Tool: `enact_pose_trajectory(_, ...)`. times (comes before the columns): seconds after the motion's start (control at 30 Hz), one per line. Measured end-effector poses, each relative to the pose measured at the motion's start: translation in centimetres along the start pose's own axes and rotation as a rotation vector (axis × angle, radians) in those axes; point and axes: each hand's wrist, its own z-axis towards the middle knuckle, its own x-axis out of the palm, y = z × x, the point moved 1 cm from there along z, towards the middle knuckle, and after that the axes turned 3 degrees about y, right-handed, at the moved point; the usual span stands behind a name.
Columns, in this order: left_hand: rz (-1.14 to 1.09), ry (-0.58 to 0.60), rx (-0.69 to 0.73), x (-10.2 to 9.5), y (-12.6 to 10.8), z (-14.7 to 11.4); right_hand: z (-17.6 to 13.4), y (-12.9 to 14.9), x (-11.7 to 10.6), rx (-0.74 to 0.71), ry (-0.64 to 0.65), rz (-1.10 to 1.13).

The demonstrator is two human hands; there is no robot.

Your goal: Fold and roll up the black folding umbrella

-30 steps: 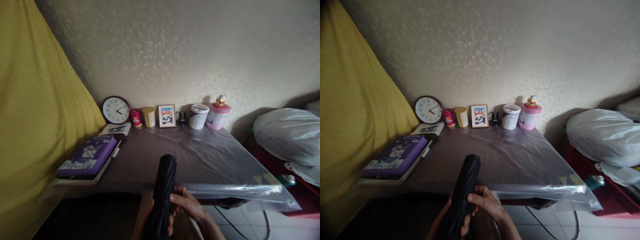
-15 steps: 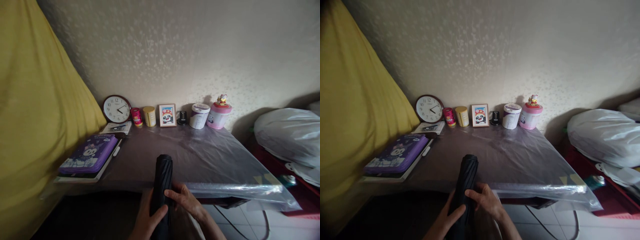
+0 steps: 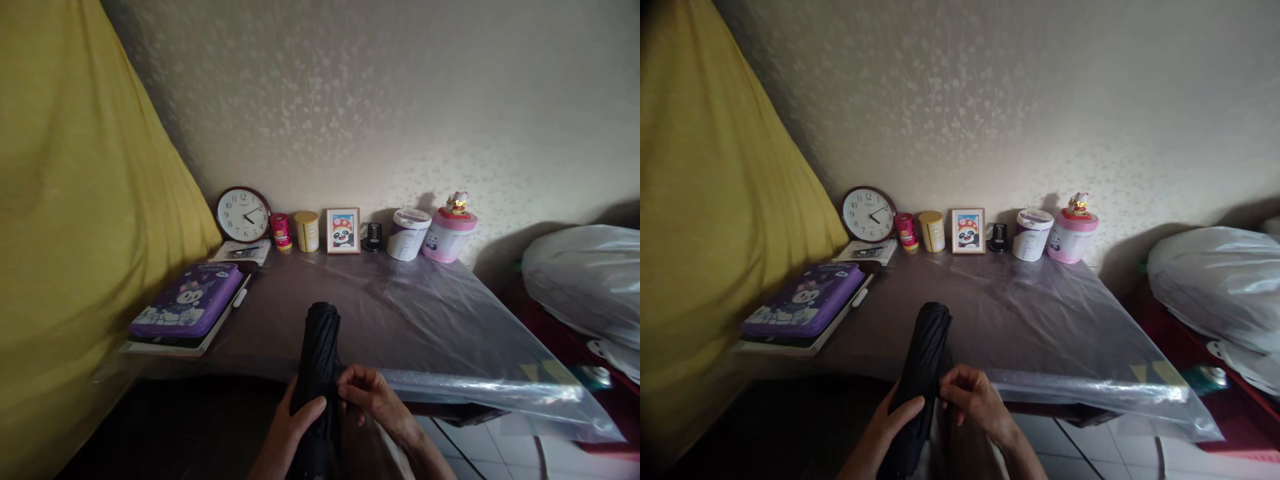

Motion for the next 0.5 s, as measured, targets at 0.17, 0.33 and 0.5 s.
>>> enact_pose_trajectory(0.17, -0.060, 0.057, -0.022, -0.3, -0.6, 0.0, -1.2, 0.1, -0.7, 0.025, 0.050, 0.026)
enact_pose_trajectory(0.33, -0.073, 0.096, -0.021, -0.5, -1.0, -0.1, -1.2, -0.9, -0.9, -0.064, 0.017, 0.013)
enact_pose_trajectory(0.5, -0.117, 0.050, 0.004, -0.2, -1.1, -0.2, -0.9, 0.0, -0.5, -0.228, -0.014, -0.064)
